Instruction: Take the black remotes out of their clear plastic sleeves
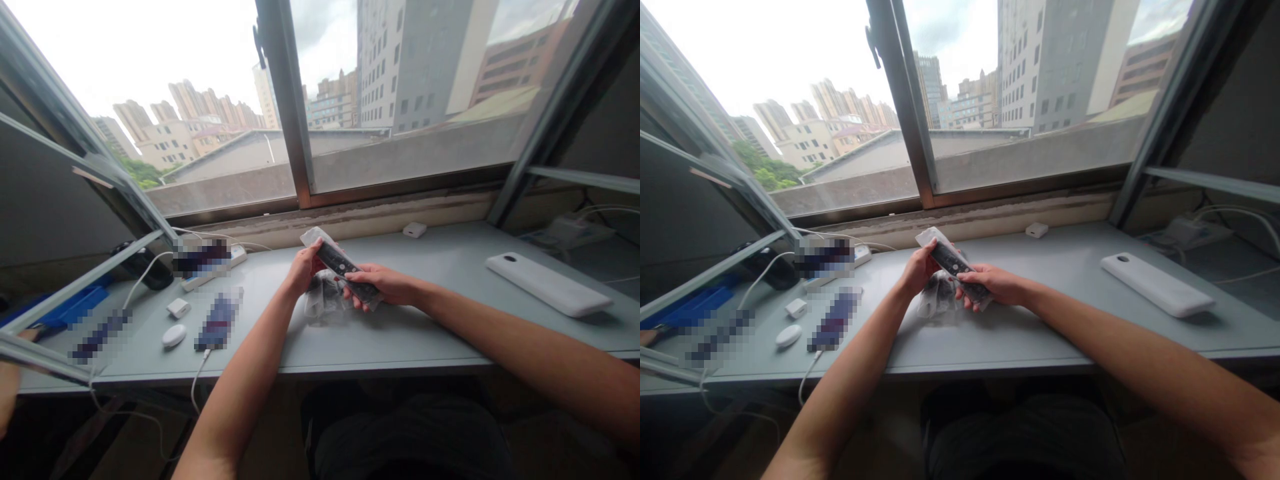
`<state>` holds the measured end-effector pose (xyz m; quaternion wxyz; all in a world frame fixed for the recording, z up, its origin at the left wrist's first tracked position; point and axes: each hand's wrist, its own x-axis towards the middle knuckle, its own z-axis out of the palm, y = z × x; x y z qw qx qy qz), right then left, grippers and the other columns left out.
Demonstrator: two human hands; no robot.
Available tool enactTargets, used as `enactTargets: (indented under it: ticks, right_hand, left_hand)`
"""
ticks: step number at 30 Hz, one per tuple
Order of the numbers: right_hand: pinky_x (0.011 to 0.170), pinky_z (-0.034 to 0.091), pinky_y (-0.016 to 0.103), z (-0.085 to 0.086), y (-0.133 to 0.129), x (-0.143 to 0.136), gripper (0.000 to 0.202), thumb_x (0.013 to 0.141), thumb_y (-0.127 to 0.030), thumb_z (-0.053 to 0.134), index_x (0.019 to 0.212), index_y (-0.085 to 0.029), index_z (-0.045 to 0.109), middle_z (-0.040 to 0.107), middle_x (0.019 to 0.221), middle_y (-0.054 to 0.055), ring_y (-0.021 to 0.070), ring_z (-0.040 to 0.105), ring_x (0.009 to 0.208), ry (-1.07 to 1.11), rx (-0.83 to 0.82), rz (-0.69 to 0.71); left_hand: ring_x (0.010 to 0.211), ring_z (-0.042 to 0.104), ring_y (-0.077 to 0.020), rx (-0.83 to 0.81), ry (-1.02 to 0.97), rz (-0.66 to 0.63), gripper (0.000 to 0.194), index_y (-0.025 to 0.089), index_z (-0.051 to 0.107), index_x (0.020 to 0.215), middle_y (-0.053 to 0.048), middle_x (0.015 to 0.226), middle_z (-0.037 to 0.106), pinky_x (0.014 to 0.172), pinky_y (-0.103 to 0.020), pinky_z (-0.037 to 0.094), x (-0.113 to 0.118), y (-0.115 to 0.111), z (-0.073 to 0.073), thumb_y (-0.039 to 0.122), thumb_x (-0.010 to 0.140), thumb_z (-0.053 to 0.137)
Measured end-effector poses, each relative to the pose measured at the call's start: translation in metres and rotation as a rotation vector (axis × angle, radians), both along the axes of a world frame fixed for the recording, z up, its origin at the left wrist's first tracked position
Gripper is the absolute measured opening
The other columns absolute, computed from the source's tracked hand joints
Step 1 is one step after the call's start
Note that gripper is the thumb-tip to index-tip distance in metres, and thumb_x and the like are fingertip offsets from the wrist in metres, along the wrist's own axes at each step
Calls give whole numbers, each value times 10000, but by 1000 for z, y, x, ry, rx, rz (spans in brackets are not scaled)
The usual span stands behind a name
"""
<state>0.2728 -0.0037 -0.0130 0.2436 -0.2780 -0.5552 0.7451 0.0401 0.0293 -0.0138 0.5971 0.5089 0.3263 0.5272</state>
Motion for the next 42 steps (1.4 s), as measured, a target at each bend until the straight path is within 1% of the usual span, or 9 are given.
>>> enactTargets:
  ticks: [5, 11, 16, 19, 22, 27, 33, 36, 42]
  right_hand:
    - [488, 619, 254, 0, 0, 0, 364, 902, -414, 869, 1047, -173, 640, 806, 923, 100, 192, 765, 640, 5, 15, -14]
    - [518, 627, 252, 2, -2, -1, 378, 920, -402, 853, 1128, -164, 647, 809, 923, 97, 185, 766, 637, 1, 16, -10]
    - [463, 605, 239, 0, 0, -1, 340, 921, -402, 859, 1028, -161, 644, 794, 882, 93, 182, 751, 614, -19, 19, -42]
    - [449, 597, 228, -1, 1, -1, 329, 926, -399, 854, 1029, -165, 647, 789, 866, 82, 171, 736, 597, -9, 29, -62]
    - [451, 597, 231, -2, 1, -1, 349, 914, -405, 867, 1041, -165, 646, 792, 866, 82, 172, 735, 595, -4, 34, -65]
    - [491, 611, 243, -2, 1, -2, 385, 901, -428, 884, 1028, -156, 644, 794, 859, 87, 172, 738, 592, -3, 42, -62]
    - [509, 613, 253, -1, 1, -2, 423, 882, -470, 897, 1012, -146, 658, 787, 865, 80, 169, 736, 597, -8, 47, -41]
    - [518, 611, 254, 0, 0, -2, 452, 862, -486, 912, 1015, -137, 669, 784, 869, 77, 170, 740, 607, -10, 51, -29]
    - [534, 614, 255, 0, -2, -2, 489, 809, -481, 960, 1020, -139, 681, 781, 868, 66, 166, 735, 621, -16, 53, -37]
  left_hand:
    - [1111, 792, -346, 47, -9, 44, 679, 102, 821, 1145, -202, 1156, 824, 1019, -435, 602, -2, 4, -5, 701, 827, 849]
    - [1088, 787, -311, 124, 5, 76, 682, 119, 835, 1135, -178, 1157, 828, 1049, -424, 580, -2, 4, -5, 712, 800, 877]
    - [1169, 763, -349, 81, 30, 58, 736, 120, 838, 1128, -189, 1184, 821, 1010, -403, 578, -1, -2, 1, 795, 838, 787]
    - [1056, 779, -322, 43, 70, -5, 712, 119, 845, 1120, -174, 1137, 826, 913, -374, 585, -2, -3, 1, 775, 847, 789]
    - [957, 770, -275, 37, 97, -16, 657, 124, 851, 1120, -152, 1096, 827, 843, -342, 574, -3, -1, -2, 717, 836, 838]
    - [1052, 756, -275, 96, 65, 26, 603, 151, 856, 1166, -148, 1207, 816, 883, -335, 569, -3, 2, -4, 672, 865, 833]
    - [1046, 759, -284, 86, -10, 69, 581, 127, 869, 1085, -160, 1149, 825, 941, -359, 570, -4, 3, -3, 626, 791, 914]
    - [1055, 761, -281, 109, -29, 81, 580, 123, 868, 1091, -157, 1139, 827, 977, -361, 567, -4, 4, -3, 619, 794, 917]
    - [1044, 763, -253, 110, -47, 144, 599, 136, 848, 1133, -145, 1165, 826, 916, -309, 568, -4, 2, -2, 655, 834, 871]
